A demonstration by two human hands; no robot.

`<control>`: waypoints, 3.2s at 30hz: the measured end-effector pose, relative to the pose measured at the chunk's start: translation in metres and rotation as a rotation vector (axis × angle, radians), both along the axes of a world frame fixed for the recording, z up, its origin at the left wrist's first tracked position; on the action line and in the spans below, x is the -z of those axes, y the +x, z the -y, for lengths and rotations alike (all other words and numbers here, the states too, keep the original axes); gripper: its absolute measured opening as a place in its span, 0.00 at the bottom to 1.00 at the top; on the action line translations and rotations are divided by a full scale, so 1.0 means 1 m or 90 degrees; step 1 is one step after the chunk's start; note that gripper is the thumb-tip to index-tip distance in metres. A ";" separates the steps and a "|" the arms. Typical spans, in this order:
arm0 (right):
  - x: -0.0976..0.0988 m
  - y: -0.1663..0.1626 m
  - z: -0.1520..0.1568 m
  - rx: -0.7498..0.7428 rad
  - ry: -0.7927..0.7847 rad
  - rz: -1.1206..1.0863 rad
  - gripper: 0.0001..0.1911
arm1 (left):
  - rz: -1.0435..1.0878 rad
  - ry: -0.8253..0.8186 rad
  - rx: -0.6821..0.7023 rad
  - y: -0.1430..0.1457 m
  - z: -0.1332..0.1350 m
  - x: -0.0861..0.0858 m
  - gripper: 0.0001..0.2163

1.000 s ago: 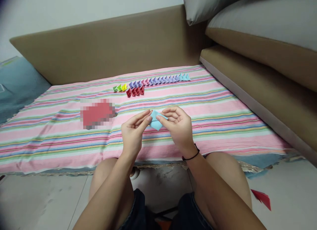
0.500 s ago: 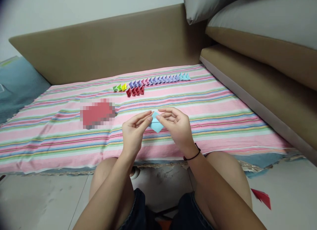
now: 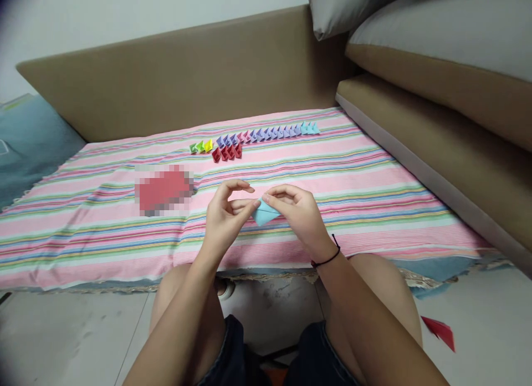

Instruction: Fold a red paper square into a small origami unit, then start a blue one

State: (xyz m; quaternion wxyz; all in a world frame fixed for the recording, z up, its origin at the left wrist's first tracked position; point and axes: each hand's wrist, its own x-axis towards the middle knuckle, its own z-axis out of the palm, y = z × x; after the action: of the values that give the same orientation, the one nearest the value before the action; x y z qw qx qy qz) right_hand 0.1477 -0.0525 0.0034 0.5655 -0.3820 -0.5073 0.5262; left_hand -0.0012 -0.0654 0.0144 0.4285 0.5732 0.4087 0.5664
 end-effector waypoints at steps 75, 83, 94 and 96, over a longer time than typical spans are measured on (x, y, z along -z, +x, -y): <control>-0.004 0.010 -0.003 -0.128 -0.040 0.025 0.19 | -0.032 -0.197 0.104 -0.006 -0.007 0.005 0.10; 0.002 0.003 -0.003 -0.074 -0.016 0.038 0.19 | 0.051 -0.146 0.002 -0.006 -0.010 0.008 0.10; -0.001 0.007 -0.003 -0.084 -0.059 -0.002 0.20 | 0.066 -0.157 -0.002 -0.010 -0.010 0.003 0.11; -0.002 0.008 -0.003 -0.095 -0.057 -0.010 0.19 | 0.070 -0.166 0.006 -0.011 -0.010 0.004 0.11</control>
State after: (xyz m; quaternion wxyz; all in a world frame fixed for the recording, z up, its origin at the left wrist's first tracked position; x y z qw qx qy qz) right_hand 0.1555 -0.0498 0.0049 0.5114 -0.3638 -0.5059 0.5918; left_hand -0.0122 -0.0550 0.0107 0.5239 0.4822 0.4522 0.5372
